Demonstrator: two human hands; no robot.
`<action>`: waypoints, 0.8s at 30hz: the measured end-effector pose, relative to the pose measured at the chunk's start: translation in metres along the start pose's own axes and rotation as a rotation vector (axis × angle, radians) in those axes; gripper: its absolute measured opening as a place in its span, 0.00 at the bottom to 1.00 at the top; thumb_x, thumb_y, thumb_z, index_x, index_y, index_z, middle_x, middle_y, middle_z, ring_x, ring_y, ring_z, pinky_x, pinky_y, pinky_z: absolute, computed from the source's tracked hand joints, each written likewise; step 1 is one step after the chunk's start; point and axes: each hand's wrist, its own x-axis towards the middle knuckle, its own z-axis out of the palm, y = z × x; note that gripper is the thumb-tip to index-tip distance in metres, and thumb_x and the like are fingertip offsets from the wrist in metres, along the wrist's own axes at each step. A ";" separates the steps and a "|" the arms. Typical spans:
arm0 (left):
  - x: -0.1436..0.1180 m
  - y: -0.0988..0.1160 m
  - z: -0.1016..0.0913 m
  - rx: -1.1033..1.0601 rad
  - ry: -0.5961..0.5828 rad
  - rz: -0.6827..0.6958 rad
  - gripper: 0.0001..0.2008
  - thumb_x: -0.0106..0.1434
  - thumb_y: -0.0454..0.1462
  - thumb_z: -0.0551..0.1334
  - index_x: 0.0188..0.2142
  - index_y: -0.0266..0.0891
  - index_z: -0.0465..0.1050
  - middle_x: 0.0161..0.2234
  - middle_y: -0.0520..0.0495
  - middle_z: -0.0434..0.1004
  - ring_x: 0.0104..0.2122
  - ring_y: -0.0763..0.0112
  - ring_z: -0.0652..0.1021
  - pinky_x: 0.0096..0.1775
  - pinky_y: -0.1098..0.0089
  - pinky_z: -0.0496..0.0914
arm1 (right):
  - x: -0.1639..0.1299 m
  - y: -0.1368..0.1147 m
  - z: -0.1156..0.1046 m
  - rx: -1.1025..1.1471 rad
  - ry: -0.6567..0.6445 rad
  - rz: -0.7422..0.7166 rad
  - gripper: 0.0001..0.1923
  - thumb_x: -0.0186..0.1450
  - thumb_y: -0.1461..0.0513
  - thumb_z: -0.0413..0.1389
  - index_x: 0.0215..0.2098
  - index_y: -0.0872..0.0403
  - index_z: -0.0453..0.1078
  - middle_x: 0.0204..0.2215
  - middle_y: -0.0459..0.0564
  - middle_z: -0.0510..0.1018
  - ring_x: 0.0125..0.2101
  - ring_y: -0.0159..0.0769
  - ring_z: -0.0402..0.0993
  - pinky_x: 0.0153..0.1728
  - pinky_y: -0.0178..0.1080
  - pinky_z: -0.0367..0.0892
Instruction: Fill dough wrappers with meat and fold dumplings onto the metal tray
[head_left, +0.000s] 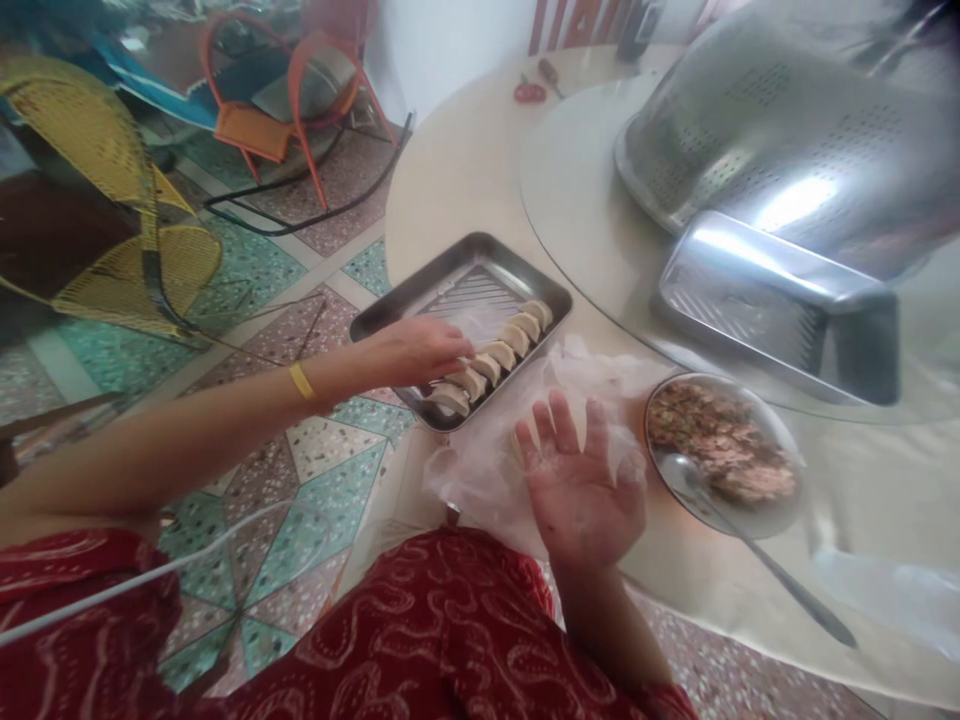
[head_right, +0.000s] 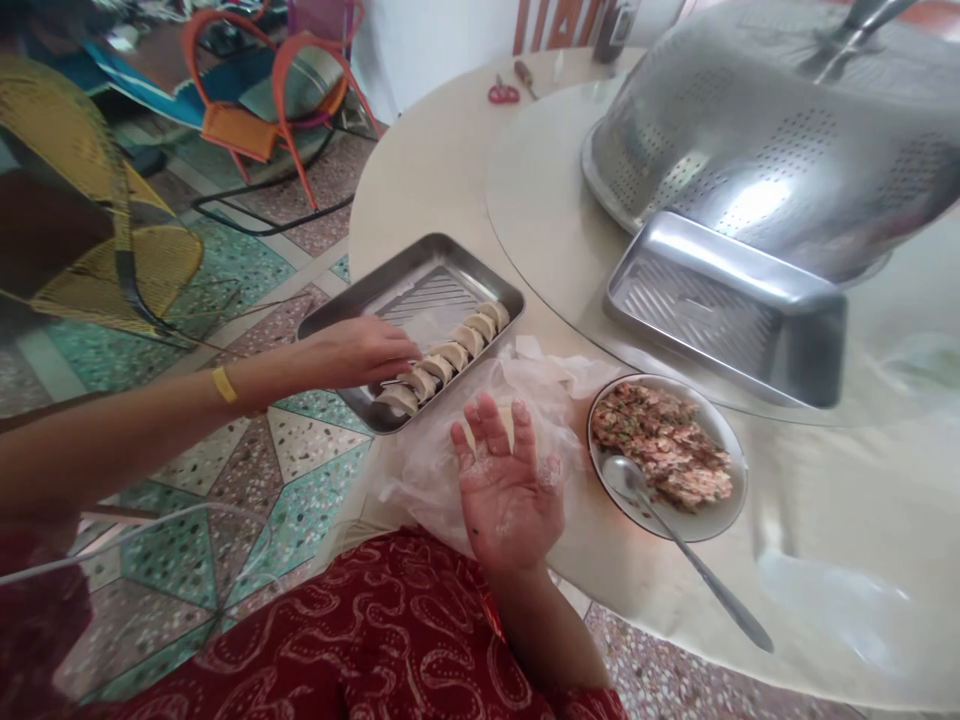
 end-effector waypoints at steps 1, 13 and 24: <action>0.002 -0.001 -0.001 -0.010 0.009 -0.042 0.14 0.70 0.42 0.55 0.45 0.40 0.77 0.36 0.46 0.80 0.33 0.70 0.77 0.35 0.71 0.63 | 0.000 0.000 0.000 0.000 -0.001 -0.001 0.23 0.65 0.44 0.48 0.50 0.41 0.74 0.50 0.49 0.81 0.53 0.44 0.75 0.63 0.61 0.53; 0.030 0.005 -0.001 0.077 -0.139 0.002 0.10 0.68 0.38 0.57 0.43 0.39 0.77 0.34 0.46 0.79 0.29 0.69 0.75 0.31 0.70 0.61 | -0.001 0.000 -0.001 -0.001 0.006 0.002 0.22 0.65 0.44 0.48 0.49 0.41 0.75 0.50 0.49 0.81 0.52 0.43 0.75 0.63 0.60 0.55; 0.029 -0.005 -0.002 0.014 -0.066 -0.008 0.13 0.70 0.39 0.55 0.47 0.40 0.77 0.37 0.45 0.81 0.34 0.69 0.78 0.35 0.71 0.64 | 0.000 -0.001 -0.003 -0.006 0.019 0.000 0.22 0.64 0.43 0.49 0.49 0.41 0.75 0.49 0.49 0.81 0.53 0.44 0.75 0.64 0.61 0.51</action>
